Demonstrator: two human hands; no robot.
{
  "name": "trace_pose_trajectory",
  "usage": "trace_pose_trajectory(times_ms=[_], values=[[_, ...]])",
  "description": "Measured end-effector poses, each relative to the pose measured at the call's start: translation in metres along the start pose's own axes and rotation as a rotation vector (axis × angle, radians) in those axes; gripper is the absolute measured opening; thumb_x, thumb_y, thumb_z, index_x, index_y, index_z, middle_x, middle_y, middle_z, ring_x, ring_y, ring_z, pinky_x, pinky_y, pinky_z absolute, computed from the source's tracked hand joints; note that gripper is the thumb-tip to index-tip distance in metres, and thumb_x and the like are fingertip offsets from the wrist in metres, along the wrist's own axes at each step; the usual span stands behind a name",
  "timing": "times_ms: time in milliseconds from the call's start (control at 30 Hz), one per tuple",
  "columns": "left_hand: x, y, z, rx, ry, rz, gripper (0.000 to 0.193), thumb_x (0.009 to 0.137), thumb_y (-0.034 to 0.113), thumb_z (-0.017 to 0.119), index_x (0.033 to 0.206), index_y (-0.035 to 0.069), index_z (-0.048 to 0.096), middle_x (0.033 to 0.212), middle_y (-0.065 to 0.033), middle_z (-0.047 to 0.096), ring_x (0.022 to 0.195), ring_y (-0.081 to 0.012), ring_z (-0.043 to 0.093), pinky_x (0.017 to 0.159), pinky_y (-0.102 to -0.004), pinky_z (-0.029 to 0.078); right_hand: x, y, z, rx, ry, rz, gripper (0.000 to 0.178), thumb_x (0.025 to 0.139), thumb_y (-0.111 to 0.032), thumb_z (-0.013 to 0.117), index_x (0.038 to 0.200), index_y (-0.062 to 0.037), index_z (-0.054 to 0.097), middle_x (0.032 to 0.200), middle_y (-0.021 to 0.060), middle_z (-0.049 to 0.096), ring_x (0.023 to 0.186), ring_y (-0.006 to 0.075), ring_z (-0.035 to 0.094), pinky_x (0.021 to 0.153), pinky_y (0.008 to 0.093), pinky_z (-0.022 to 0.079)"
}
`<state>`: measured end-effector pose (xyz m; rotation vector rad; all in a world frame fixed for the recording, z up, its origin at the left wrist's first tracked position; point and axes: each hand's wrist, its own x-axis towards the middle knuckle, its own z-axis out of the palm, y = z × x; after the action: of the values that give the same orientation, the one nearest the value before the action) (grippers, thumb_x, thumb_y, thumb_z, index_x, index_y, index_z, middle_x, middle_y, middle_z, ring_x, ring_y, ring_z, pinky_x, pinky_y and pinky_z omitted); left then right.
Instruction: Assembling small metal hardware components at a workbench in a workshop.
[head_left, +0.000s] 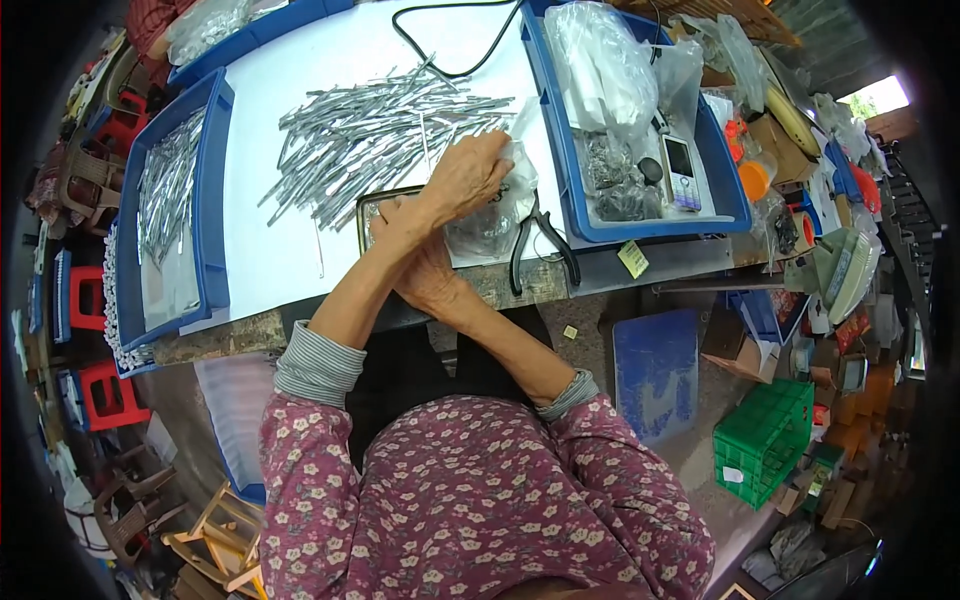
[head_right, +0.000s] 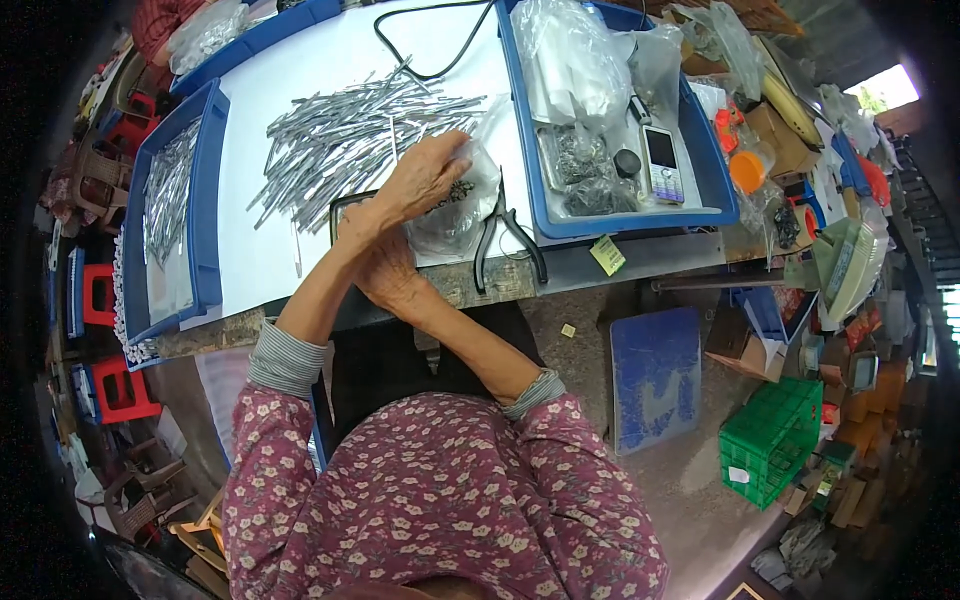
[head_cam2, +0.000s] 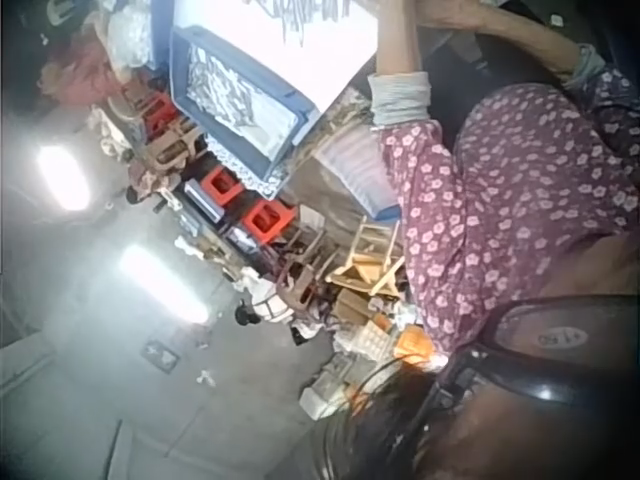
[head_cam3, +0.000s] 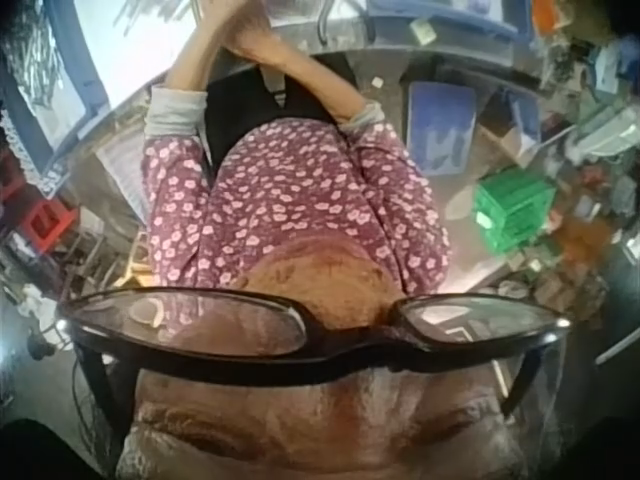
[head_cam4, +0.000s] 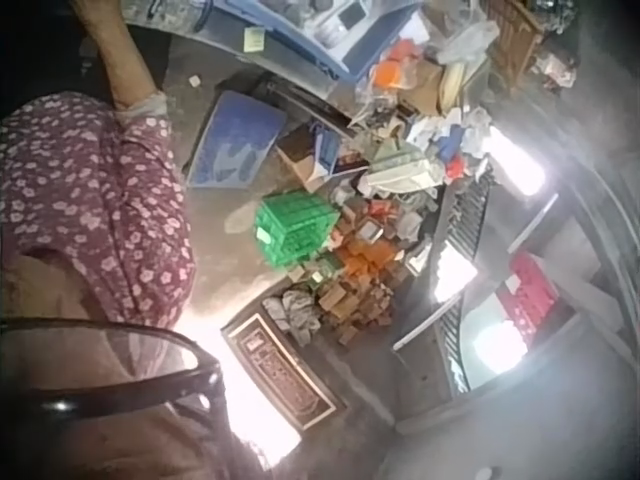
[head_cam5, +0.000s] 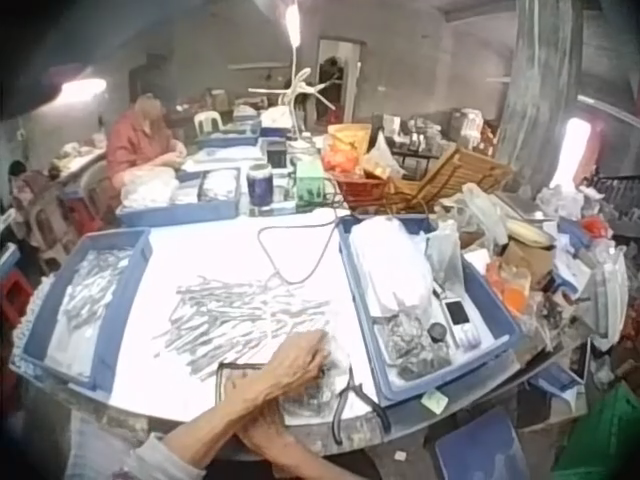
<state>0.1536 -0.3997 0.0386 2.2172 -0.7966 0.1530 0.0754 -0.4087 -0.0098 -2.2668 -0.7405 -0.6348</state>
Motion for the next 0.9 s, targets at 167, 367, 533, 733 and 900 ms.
trace_pose_trajectory(times_ms=[167, 367, 533, 733, 900], values=[[0.009, -0.008, -0.003, -0.350, -0.061, -0.204, 0.031, 0.087, 0.024, 0.043, 0.102, -0.002, 0.051, 0.090, -0.0136, 0.060, 0.084, -0.0244, 0.057, 0.075, -0.0342, 0.044, -0.003, 0.005, -0.001, -0.011, -0.058, 0.041, 0.024, 0.072, -0.023, 0.054, 0.082, -0.0025, 0.045, 0.087, 0.0128, 0.044, 0.086, 0.0295, 0.044, 0.077, 0.0431, 0.034], [0.033, -0.046, 0.010, -0.075, 0.063, -0.302, 0.021, 0.072, 0.012, 0.049, 0.086, -0.002, 0.056, 0.075, -0.0171, 0.060, 0.072, -0.0284, 0.059, 0.068, -0.0351, 0.046, -0.007, 0.001, -0.001, 0.018, 0.023, -0.025, 0.037, 0.072, -0.017, 0.056, 0.105, 0.0002, 0.050, 0.105, 0.0170, 0.047, 0.099, 0.0337, 0.041, 0.082, 0.0473, 0.032], [0.048, -0.054, 0.021, 0.149, -0.003, -0.204, 0.017, 0.067, 0.008, 0.052, 0.080, 0.000, 0.058, 0.078, -0.0199, 0.060, 0.074, -0.0356, 0.058, 0.068, -0.0401, 0.045, -0.010, 0.007, 0.003, 0.090, -0.046, -0.020, 0.046, 0.076, -0.026, 0.056, 0.112, 0.0002, 0.045, 0.111, 0.0187, 0.046, 0.105, 0.0364, 0.039, 0.090, 0.0497, 0.030], [0.055, -0.050, 0.025, 0.227, -0.065, -0.235, 0.013, 0.069, 0.007, 0.052, 0.080, 0.002, 0.056, 0.079, -0.0182, 0.059, 0.075, -0.0351, 0.057, 0.065, -0.0423, 0.044, -0.008, 0.006, 0.001, 0.131, -0.049, -0.006, 0.046, 0.077, -0.026, 0.054, 0.112, 0.0012, 0.044, 0.110, 0.0202, 0.046, 0.106, 0.0384, 0.039, 0.090, 0.0479, 0.031], [0.058, -0.036, 0.024, 0.291, -0.034, -0.215, 0.013, 0.074, 0.006, 0.049, 0.086, 0.002, 0.051, 0.086, -0.0215, 0.056, 0.078, -0.0383, 0.056, 0.066, -0.0457, 0.045, -0.009, 0.008, 0.000, 0.257, -0.023, -0.003, 0.043, 0.076, -0.026, 0.054, 0.109, 0.0010, 0.045, 0.105, 0.0205, 0.047, 0.101, 0.0367, 0.042, 0.088, 0.0465, 0.033]])
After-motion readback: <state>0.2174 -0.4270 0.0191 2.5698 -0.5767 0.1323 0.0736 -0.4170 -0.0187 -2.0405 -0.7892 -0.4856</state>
